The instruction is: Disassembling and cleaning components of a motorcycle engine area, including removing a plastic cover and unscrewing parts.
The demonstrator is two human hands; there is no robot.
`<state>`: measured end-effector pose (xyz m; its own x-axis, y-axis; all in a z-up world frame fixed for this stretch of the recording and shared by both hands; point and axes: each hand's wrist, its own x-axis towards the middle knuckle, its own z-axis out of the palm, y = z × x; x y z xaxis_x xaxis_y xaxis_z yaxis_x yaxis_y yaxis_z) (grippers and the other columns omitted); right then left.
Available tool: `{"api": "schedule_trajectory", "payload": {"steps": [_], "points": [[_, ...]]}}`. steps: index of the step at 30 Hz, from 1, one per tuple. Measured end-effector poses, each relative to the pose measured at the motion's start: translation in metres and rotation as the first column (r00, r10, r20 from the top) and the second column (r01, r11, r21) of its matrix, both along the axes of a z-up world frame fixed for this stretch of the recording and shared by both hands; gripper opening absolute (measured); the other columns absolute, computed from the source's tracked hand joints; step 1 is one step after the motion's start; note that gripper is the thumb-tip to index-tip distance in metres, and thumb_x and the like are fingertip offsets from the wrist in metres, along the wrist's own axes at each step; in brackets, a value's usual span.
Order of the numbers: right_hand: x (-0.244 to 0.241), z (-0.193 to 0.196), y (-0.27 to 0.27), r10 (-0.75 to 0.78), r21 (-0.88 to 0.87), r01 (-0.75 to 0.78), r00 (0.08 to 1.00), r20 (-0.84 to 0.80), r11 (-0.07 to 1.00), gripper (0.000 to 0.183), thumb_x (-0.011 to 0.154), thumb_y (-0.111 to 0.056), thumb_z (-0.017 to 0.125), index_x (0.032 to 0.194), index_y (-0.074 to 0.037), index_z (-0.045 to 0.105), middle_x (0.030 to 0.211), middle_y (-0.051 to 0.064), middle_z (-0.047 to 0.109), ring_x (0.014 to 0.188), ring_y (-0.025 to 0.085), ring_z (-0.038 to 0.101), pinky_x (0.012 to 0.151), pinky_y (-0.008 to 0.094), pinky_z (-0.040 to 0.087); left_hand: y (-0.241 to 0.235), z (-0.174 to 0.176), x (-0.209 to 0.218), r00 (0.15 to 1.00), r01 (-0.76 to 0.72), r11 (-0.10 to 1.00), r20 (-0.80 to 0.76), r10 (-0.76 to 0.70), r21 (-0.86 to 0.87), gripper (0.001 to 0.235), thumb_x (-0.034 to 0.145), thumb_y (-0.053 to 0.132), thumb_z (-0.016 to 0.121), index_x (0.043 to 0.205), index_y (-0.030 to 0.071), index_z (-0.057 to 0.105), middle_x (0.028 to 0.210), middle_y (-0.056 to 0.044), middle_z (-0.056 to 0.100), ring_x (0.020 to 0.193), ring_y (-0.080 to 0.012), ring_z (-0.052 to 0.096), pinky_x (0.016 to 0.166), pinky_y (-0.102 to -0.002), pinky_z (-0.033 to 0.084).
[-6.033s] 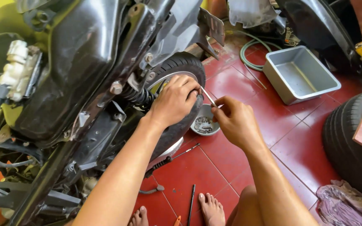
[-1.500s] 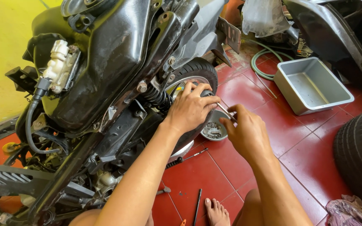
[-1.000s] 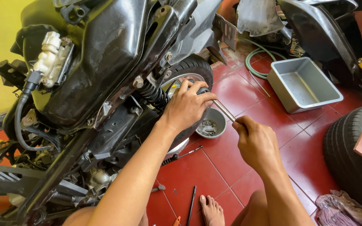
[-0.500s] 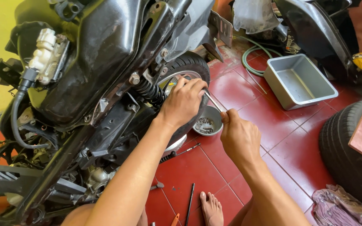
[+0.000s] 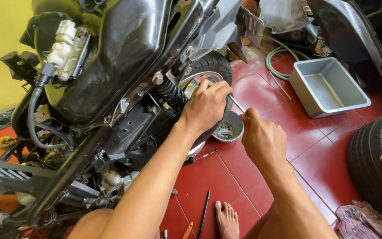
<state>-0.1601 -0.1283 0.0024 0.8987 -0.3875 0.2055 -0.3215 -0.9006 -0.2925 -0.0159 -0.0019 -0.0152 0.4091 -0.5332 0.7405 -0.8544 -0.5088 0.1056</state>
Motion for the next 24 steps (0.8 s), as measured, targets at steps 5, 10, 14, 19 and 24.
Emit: {"api": "schedule_trajectory", "payload": {"steps": [5, 10, 14, 19, 24], "points": [[0.012, -0.006, -0.018, 0.024, 0.807, -0.042, 0.999, 0.035, 0.589, 0.024, 0.106, -0.032, 0.051, 0.106, -0.012, 0.064, 0.080, 0.002, 0.048, 0.076, 0.026, 0.045, 0.067, 0.038, 0.036, 0.000, -0.003, -0.002, 1.000, -0.016, 1.000, 0.002, 0.016, -0.002, 0.017, 0.094, 0.014, 0.051, 0.099, 0.022, 0.066, 0.102, 0.005, 0.067, 0.098, -0.0246, 0.066, 0.071, -0.039, 0.062], [0.010, 0.003, -0.019, -0.003, 0.994, -0.102, 0.995, 0.102, -0.033, 0.023, 0.106, -0.019, 0.051, 0.096, -0.001, 0.061, 0.064, -0.012, 0.015, 0.047, 0.002, 0.018, 0.041, 0.016, 0.016, 0.000, 0.000, -0.003, 1.000, -0.016, 1.000, 0.014, 0.016, 0.003, 0.019, 0.094, 0.013, 0.050, 0.101, 0.021, 0.066, 0.101, 0.005, 0.065, 0.097, -0.0247, 0.065, 0.070, -0.040, 0.062], [0.010, 0.016, -0.002, 0.010, 0.254, 0.018, 0.994, -0.108, 0.967, 0.030, 0.110, -0.041, 0.044, 0.126, -0.019, 0.055, 0.092, 0.021, 0.075, 0.096, 0.049, 0.069, 0.085, 0.058, 0.052, 0.001, -0.004, -0.002, 1.000, -0.020, 1.000, -0.002, 0.020, -0.008, 0.021, 0.096, 0.014, 0.048, 0.107, 0.022, 0.064, 0.105, 0.005, 0.064, 0.100, -0.0248, 0.065, 0.073, -0.042, 0.063], [0.020, 0.012, 0.006, 0.033, -0.097, -0.031, 0.999, 0.011, 0.995, 0.021, 0.113, -0.029, 0.041, 0.108, -0.011, 0.052, 0.088, 0.021, 0.067, 0.078, 0.048, 0.070, 0.074, 0.058, 0.056, -0.003, -0.003, 0.001, 0.999, -0.032, 1.000, -0.003, 0.032, -0.002, 0.018, 0.095, 0.016, 0.049, 0.102, 0.021, 0.065, 0.105, 0.005, 0.066, 0.101, -0.0256, 0.065, 0.074, -0.042, 0.063], [0.034, -0.006, -0.024, 0.046, 0.927, -0.082, 0.997, 0.070, 0.366, 0.025, 0.106, -0.021, 0.050, 0.100, -0.002, 0.067, 0.060, -0.005, 0.030, 0.048, 0.007, 0.032, 0.041, 0.018, 0.023, -0.001, -0.001, -0.004, 0.997, -0.001, 1.000, -0.082, 0.000, -0.014, 0.022, 0.095, 0.014, 0.047, 0.102, 0.021, 0.066, 0.104, 0.004, 0.067, 0.099, -0.0252, 0.066, 0.073, -0.042, 0.062]]}}
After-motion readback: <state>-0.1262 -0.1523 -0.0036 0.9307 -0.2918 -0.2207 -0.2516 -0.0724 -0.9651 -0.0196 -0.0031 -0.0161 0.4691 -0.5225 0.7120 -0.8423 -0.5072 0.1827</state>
